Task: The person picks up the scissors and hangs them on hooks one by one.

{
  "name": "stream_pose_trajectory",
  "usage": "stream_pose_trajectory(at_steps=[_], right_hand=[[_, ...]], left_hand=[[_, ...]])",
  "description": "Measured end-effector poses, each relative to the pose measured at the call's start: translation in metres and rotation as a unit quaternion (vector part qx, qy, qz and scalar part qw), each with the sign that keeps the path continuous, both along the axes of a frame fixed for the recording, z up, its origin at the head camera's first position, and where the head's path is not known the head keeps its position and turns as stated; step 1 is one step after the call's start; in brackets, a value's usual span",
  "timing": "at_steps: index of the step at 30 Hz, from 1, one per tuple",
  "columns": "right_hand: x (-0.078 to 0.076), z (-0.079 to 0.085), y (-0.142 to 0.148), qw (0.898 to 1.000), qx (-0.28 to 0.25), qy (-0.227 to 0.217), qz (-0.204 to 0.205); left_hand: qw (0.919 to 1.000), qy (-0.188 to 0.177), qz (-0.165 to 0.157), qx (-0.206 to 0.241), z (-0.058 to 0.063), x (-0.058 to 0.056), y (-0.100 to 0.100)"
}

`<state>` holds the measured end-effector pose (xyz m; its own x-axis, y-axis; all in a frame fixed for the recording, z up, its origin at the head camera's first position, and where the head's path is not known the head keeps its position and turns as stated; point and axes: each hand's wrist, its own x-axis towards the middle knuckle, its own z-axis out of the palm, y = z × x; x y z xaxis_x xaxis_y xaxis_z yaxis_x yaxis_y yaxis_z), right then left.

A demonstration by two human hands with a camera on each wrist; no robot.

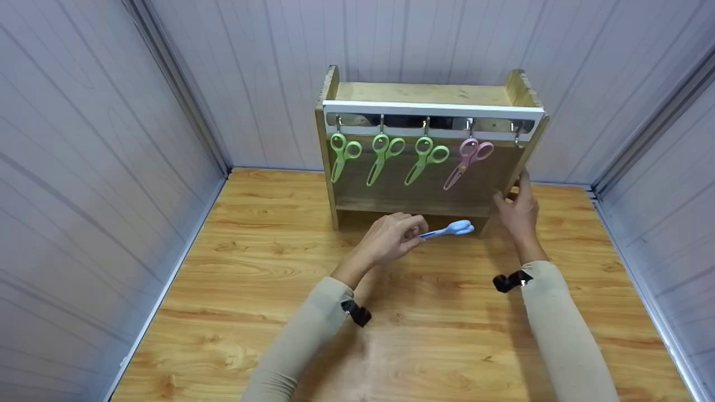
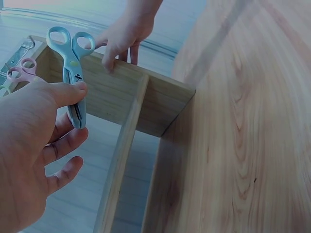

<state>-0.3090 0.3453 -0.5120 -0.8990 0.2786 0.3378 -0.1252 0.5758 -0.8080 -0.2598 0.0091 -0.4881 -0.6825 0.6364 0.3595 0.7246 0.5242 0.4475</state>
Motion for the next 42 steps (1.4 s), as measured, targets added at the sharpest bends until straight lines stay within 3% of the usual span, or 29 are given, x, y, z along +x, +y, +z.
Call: stream_pose_trajectory(at_steps=[17,42], right_hand=[[0.002,0.000,0.001,1.000,-0.007,-0.004,0.007],[0.001,0.003,0.002,0.999,-0.023,-0.019,0.014]], left_hand=[[0.9983,-0.045,0.002,0.036,0.017,-0.014,0.018],[0.9951,-0.053,0.008,0.083,0.041,-0.021,0.042]])
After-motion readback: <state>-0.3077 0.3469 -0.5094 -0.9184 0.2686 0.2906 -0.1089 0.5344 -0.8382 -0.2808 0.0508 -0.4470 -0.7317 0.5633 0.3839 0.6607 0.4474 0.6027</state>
